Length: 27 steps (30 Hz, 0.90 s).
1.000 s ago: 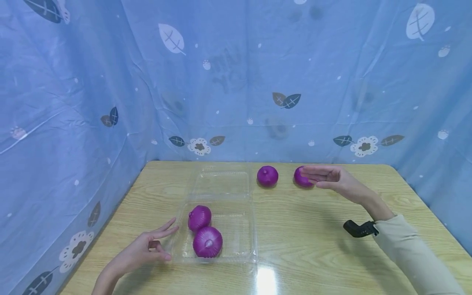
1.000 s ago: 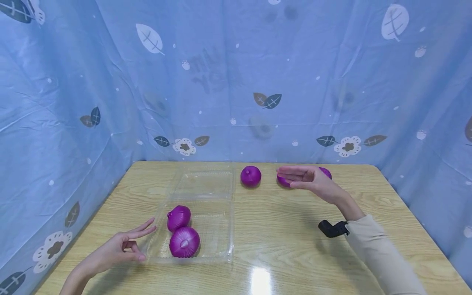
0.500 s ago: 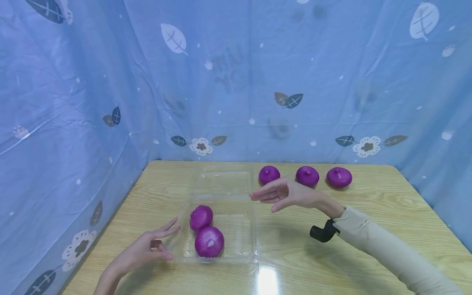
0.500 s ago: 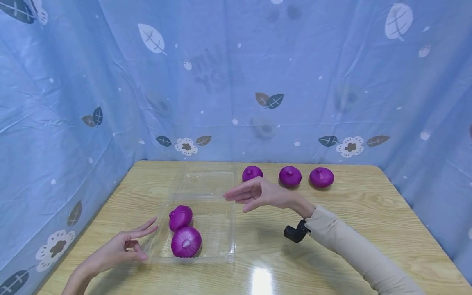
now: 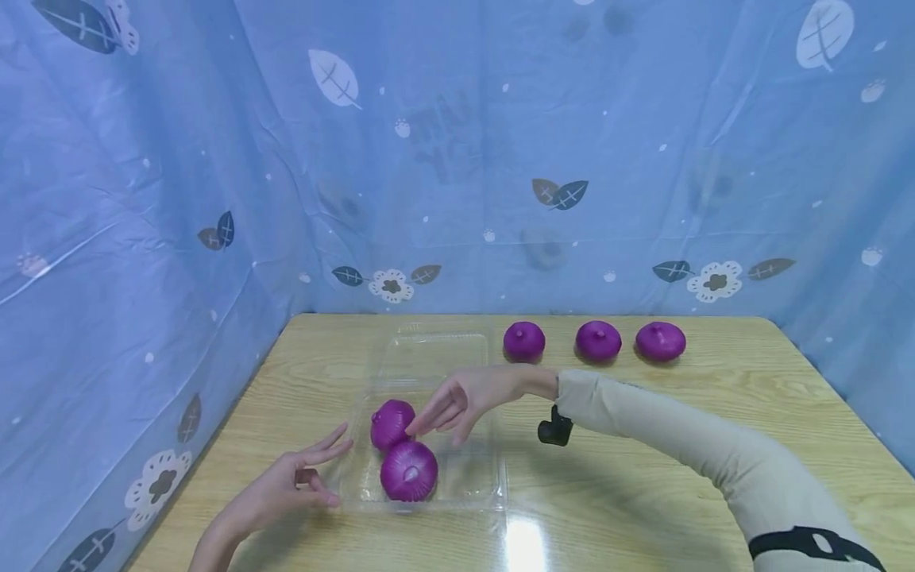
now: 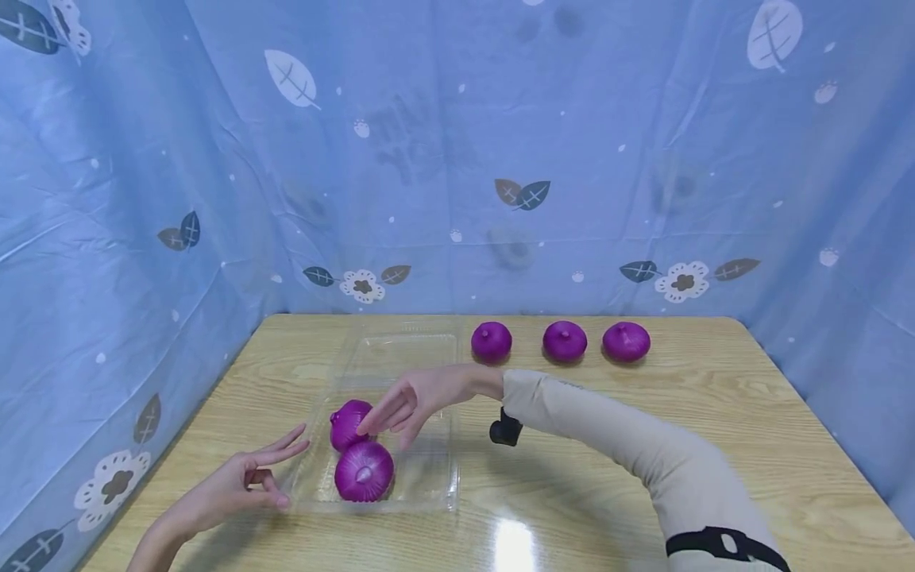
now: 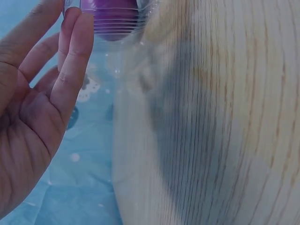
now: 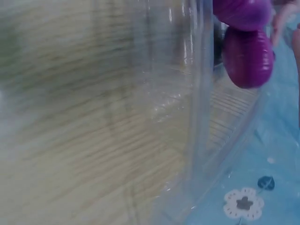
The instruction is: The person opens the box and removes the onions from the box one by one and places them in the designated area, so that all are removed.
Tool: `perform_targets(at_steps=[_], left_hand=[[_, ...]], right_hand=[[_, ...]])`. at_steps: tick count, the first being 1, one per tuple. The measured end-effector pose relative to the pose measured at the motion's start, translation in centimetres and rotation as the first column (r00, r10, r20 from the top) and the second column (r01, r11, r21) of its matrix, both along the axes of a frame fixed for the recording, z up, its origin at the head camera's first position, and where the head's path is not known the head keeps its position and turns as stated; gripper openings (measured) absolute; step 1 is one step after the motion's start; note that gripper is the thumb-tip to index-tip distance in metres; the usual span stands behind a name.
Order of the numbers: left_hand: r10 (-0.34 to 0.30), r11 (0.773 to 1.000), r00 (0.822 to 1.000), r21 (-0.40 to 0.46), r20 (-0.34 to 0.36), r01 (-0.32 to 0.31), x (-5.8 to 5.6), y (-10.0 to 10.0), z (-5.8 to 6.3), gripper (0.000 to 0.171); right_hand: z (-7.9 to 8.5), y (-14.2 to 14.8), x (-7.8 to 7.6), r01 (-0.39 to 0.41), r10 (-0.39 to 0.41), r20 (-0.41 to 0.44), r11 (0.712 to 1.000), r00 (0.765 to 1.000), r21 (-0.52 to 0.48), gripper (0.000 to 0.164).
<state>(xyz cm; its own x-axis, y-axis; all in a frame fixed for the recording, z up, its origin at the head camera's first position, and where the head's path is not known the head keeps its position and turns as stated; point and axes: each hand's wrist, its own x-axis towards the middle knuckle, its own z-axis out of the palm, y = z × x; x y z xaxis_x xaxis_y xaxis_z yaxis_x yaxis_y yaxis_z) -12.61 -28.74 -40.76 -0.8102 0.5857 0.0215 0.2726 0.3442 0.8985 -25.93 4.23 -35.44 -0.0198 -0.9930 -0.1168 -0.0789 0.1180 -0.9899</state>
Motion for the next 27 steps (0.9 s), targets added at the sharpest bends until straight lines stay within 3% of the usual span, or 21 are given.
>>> perform_targets(at_steps=[6, 11, 18, 27], left_hand=[[-0.003, 1.000, 1.000, 0.001, -0.013, 0.003, 0.0, 0.1, -0.1, 0.069], [0.000, 1.000, 1.000, -0.010, -0.001, 0.000, 0.0, 0.5, 0.0, 0.069], [0.006, 1.000, 1.000, -0.021, 0.028, -0.005, 0.0, 0.4, 0.4, 0.068], [0.009, 0.999, 1.000, -0.030, 0.004, -0.009, 0.0, 0.5, 0.6, 0.068]], right_hand=[[-0.1, -3.2, -0.2, -0.073, 0.070, 0.031, 0.988, 0.997, 0.139, 0.060], [-0.2, -4.6, -0.4, -0.110, 0.111, 0.009, 0.971, 0.994, 0.211, 0.061], [-0.1, -5.5, -0.5, -0.156, 0.172, -0.054, 0.962, 0.984, 0.224, 0.059], [0.0, -4.9, 0.0, -0.174, 0.209, -0.123, 0.953, 0.970, 0.249, 0.053]])
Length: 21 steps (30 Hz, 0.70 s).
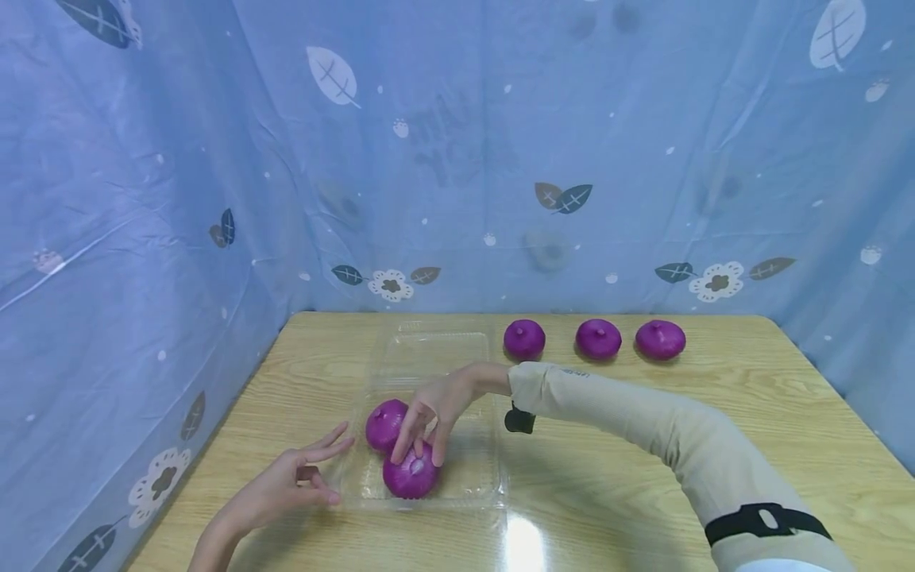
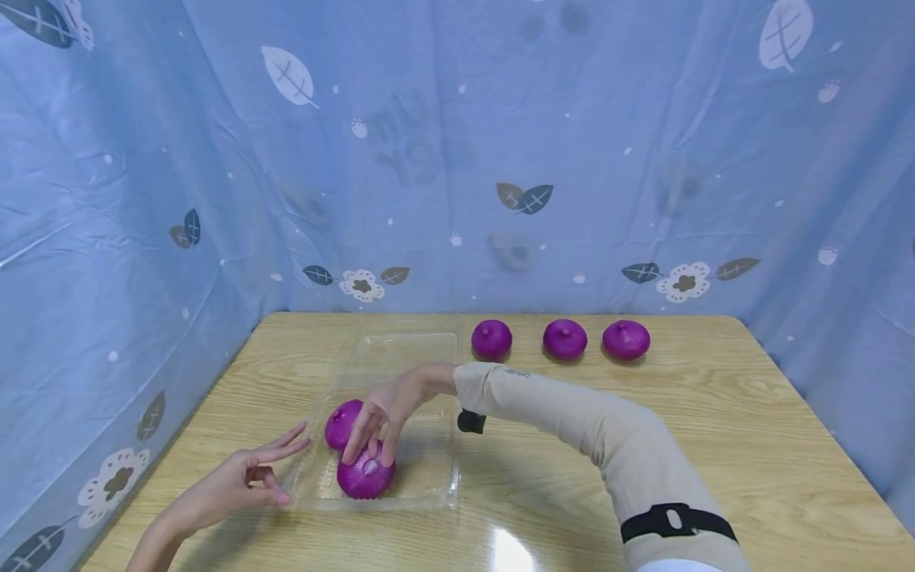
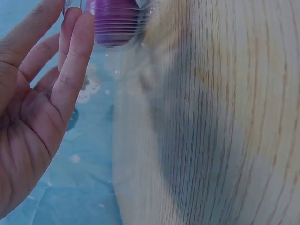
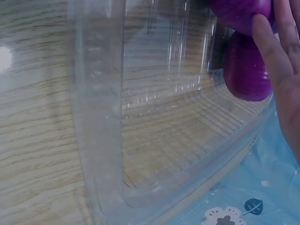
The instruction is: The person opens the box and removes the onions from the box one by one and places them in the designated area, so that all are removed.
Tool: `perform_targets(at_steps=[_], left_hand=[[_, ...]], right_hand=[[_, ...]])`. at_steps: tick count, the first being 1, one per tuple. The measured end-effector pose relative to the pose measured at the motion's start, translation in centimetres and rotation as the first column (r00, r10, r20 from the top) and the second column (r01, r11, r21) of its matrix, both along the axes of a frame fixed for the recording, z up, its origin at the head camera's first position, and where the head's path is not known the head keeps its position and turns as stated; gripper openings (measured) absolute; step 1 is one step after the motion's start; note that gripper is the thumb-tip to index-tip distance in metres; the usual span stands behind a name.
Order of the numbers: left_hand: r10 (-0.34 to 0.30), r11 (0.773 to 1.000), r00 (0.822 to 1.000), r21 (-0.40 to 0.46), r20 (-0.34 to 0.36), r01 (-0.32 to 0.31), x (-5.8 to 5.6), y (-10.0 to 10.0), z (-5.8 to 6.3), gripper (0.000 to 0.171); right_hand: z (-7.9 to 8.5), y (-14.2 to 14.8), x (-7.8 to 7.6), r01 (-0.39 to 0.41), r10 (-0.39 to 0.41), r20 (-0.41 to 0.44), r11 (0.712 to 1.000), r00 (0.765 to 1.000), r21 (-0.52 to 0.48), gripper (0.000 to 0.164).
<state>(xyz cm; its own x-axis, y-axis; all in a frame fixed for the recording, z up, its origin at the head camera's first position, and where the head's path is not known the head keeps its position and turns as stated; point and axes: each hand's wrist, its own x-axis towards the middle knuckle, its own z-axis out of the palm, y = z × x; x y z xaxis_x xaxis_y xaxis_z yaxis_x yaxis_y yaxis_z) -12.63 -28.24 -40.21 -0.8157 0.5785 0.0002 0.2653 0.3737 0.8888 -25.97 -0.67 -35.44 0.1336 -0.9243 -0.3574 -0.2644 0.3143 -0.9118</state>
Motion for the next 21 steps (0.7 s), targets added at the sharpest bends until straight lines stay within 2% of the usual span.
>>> perform_targets(at_steps=[6, 10, 13, 21], left_hand=[[0.001, 1.000, 0.999, -0.018, -0.041, -0.001, 0.0, -0.1, 0.0, 0.069], [0.001, 1.000, 0.999, -0.019, -0.055, -0.003, 0.1, -0.2, 0.0, 0.070], [0.002, 1.000, 0.999, -0.012, -0.051, -0.003, 0.1, -0.3, -0.1, 0.070], [0.012, 1.000, 1.000, 0.005, -0.011, -0.011, 0.2, -0.2, -0.5, 0.067]], right_hand=[[0.2, 0.2, 0.4, -0.035, 0.033, 0.046, 0.999, 0.998, 0.035, 0.052], [0.4, 0.0, 0.3, 0.028, -0.028, 0.016, 0.999, 0.999, -0.044, 0.050], [0.5, -0.4, 0.1, 0.058, -0.059, 0.000, 0.996, 0.998, -0.067, 0.053], [-0.2, -2.4, 0.3, -0.014, 0.007, -0.094, 0.997, 0.996, -0.072, 0.060]])
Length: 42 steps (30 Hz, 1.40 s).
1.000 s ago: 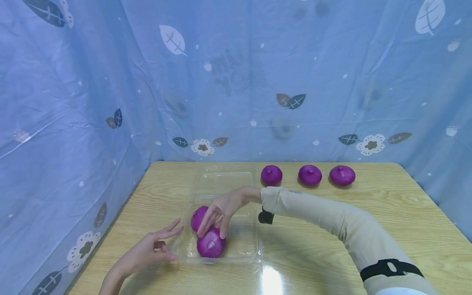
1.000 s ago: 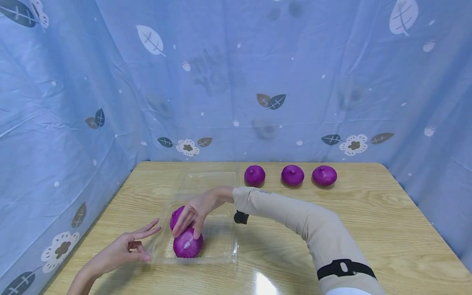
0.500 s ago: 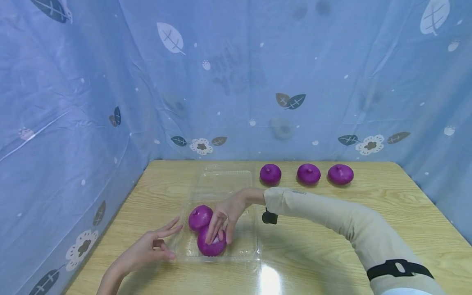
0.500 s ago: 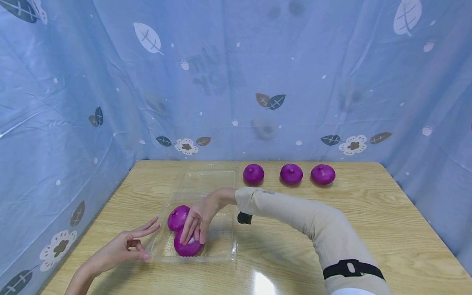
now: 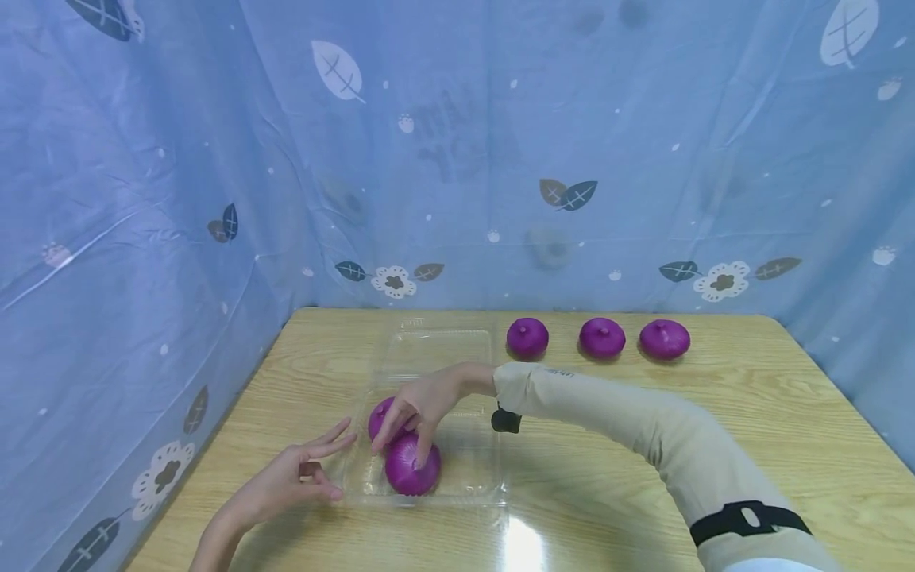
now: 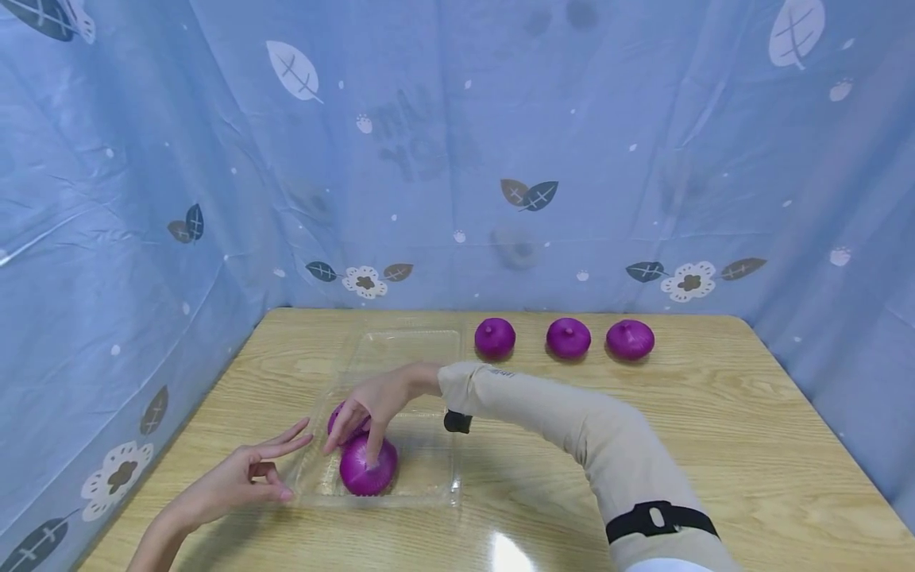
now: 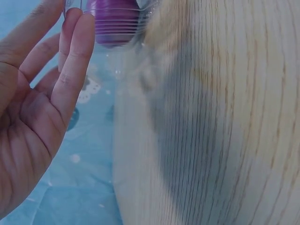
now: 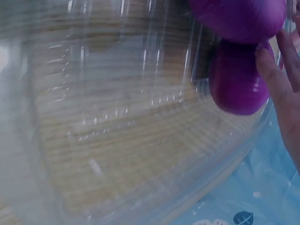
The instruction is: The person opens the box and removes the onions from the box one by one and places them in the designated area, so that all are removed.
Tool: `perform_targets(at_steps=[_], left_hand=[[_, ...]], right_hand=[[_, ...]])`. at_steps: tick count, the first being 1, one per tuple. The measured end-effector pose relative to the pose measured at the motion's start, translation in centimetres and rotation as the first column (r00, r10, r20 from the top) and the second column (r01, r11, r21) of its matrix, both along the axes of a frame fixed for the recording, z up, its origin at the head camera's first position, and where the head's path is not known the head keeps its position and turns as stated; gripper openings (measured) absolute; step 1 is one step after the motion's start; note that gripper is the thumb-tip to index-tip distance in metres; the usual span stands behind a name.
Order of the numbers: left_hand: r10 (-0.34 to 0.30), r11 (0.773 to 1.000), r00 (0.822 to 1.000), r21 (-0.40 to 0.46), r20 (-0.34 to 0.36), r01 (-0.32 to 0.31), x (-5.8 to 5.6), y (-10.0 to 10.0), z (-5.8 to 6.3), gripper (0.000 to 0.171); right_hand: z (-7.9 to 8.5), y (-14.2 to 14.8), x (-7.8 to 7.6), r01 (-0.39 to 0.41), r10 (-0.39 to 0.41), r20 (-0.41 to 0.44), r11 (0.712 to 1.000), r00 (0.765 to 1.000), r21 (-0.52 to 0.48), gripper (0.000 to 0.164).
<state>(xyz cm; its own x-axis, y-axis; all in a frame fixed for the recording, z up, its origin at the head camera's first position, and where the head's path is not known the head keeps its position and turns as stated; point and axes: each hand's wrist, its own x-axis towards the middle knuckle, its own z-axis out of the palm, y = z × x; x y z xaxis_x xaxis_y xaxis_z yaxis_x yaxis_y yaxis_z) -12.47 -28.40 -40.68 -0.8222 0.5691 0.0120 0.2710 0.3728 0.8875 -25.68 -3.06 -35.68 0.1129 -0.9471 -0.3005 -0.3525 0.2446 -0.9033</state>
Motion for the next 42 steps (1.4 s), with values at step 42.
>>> perform_targets(at_steps=[42], left_hand=[[0.000, 1.000, 1.000, -0.006, 0.012, 0.000, 0.2, 0.1, 0.4, 0.070]], right_hand=[[3.5, 10.1, 1.8, 0.328, -0.326, -0.098, 0.945, 0.940, 0.006, 0.062]])
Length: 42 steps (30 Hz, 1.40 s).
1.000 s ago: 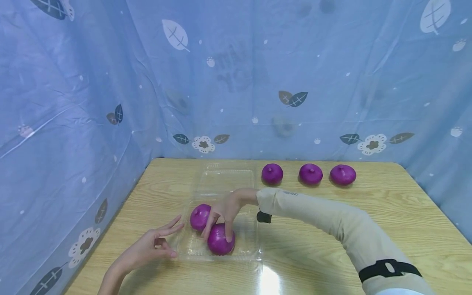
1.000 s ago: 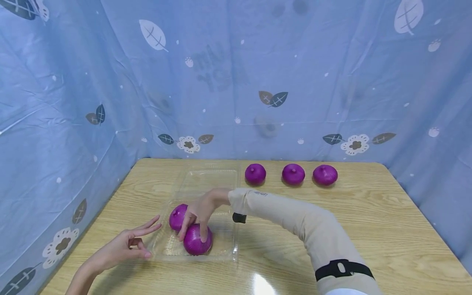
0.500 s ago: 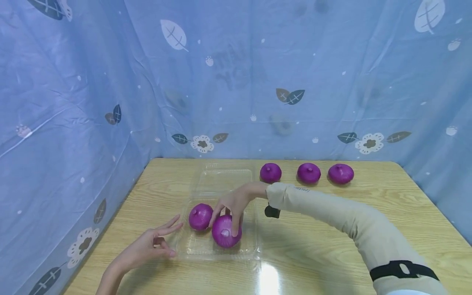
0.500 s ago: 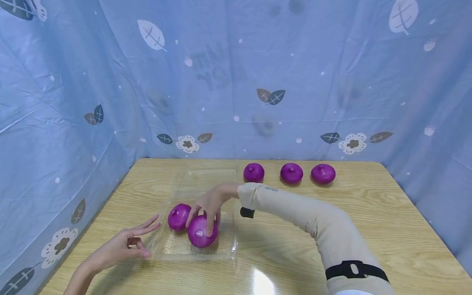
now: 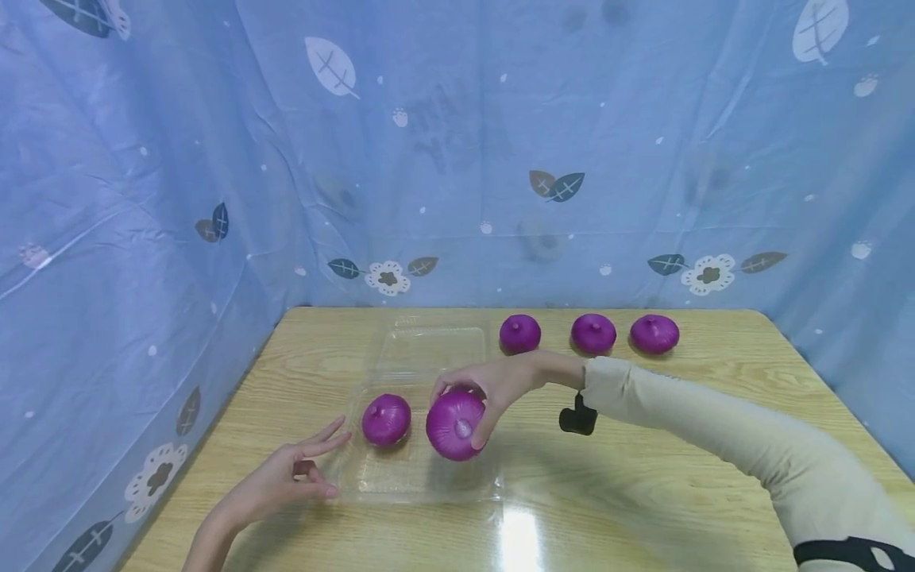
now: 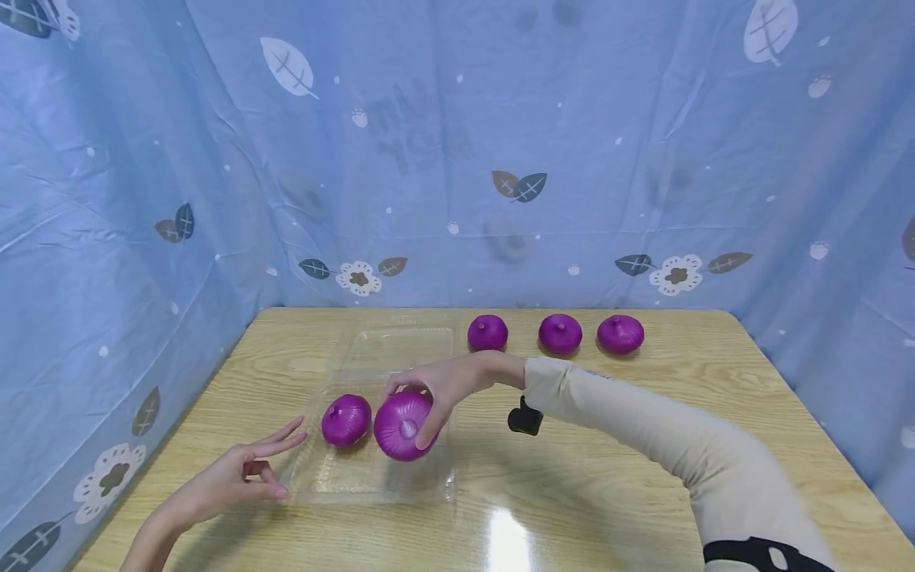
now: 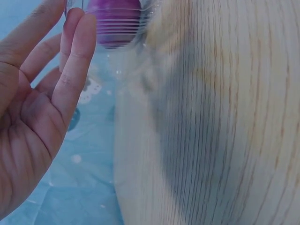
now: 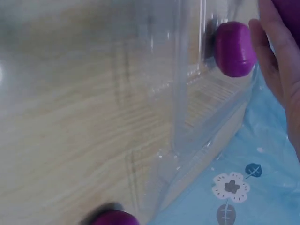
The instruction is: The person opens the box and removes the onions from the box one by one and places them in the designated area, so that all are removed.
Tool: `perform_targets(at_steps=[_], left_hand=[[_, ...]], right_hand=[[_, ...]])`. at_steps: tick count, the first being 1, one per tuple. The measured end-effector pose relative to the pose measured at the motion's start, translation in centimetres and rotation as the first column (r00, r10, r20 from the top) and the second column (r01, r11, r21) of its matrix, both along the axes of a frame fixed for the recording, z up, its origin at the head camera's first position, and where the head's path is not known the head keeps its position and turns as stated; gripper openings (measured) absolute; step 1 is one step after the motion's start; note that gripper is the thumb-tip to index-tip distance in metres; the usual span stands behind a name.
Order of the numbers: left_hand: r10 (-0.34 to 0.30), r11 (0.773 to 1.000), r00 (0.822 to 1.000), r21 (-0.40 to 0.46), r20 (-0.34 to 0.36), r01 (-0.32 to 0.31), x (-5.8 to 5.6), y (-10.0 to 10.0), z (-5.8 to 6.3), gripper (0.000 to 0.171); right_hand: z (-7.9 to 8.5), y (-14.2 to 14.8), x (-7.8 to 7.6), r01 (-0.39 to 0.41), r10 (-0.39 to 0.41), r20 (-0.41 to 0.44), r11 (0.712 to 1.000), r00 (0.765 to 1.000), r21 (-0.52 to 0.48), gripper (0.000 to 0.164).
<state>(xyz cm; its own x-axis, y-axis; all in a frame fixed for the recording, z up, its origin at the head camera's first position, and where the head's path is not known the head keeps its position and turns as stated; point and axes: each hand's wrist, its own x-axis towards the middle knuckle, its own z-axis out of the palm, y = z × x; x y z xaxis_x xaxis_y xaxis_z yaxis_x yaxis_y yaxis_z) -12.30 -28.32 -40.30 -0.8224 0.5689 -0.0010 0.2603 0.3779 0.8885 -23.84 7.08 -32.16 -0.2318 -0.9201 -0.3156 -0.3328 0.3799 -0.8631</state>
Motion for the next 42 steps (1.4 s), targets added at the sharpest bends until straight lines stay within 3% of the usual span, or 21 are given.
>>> perform_targets(at_steps=[8, 11, 14, 19, 25, 28, 33, 37, 42], left_hand=[[0.002, 1.000, 1.000, -0.001, 0.001, -0.002, 0.0, -0.1, -0.3, 0.069], [0.002, 1.000, 1.000, 0.003, 0.007, -0.002, -0.1, -0.1, -0.4, 0.070], [-0.001, 1.000, 1.000, 0.008, 0.016, 0.001, -0.1, -0.2, -0.4, 0.070], [-0.007, 1.000, 1.000, 0.012, 0.023, 0.006, 0.0, -0.2, -0.4, 0.070], [-0.010, 1.000, 1.000, 0.024, 0.027, 0.009, 0.1, -0.1, -0.4, 0.070], [-0.006, 1.000, 1.000, 0.022, 0.023, 0.006, 0.1, -0.1, -0.4, 0.069], [-0.008, 1.000, 1.000, 0.018, 0.023, 0.008, 0.1, -0.2, -0.6, 0.070], [-0.013, 1.000, 1.000, 0.027, 0.011, 0.013, 0.0, -0.3, -0.6, 0.070], [-0.015, 0.999, 1.000, 0.029, -0.008, 0.015, -0.1, -0.2, -0.7, 0.069]], right_hand=[[-0.3, 4.1, 2.3, 0.078, -0.061, 0.082, 0.974, 0.995, -0.211, 0.067], [-1.0, 5.6, 3.4, 0.184, -0.149, 0.155, 0.952, 0.977, -0.245, 0.059], [-1.7, 6.9, 4.5, 0.285, -0.224, 0.248, 0.926, 0.943, -0.248, 0.052], [-2.7, 8.8, 5.8, 0.358, -0.304, 0.239, 0.904, 0.922, -0.235, 0.047], [-3.8, 9.6, 6.9, 0.339, -0.238, 0.416, 0.922, 0.878, -0.188, 0.034], [-4.1, 9.8, 7.3, 0.303, -0.228, 0.383, 0.941, 0.895, -0.148, 0.037], [-4.3, 10.5, 7.7, 0.254, -0.180, 0.360, 0.952, 0.915, -0.170, 0.062], [-4.6, 10.8, 8.0, 0.262, -0.170, 0.375, 0.942, 0.911, -0.209, 0.058], [-5.5, 11.2, 8.2, 0.301, -0.143, 0.460, 0.908, 0.876, -0.290, 0.054]])
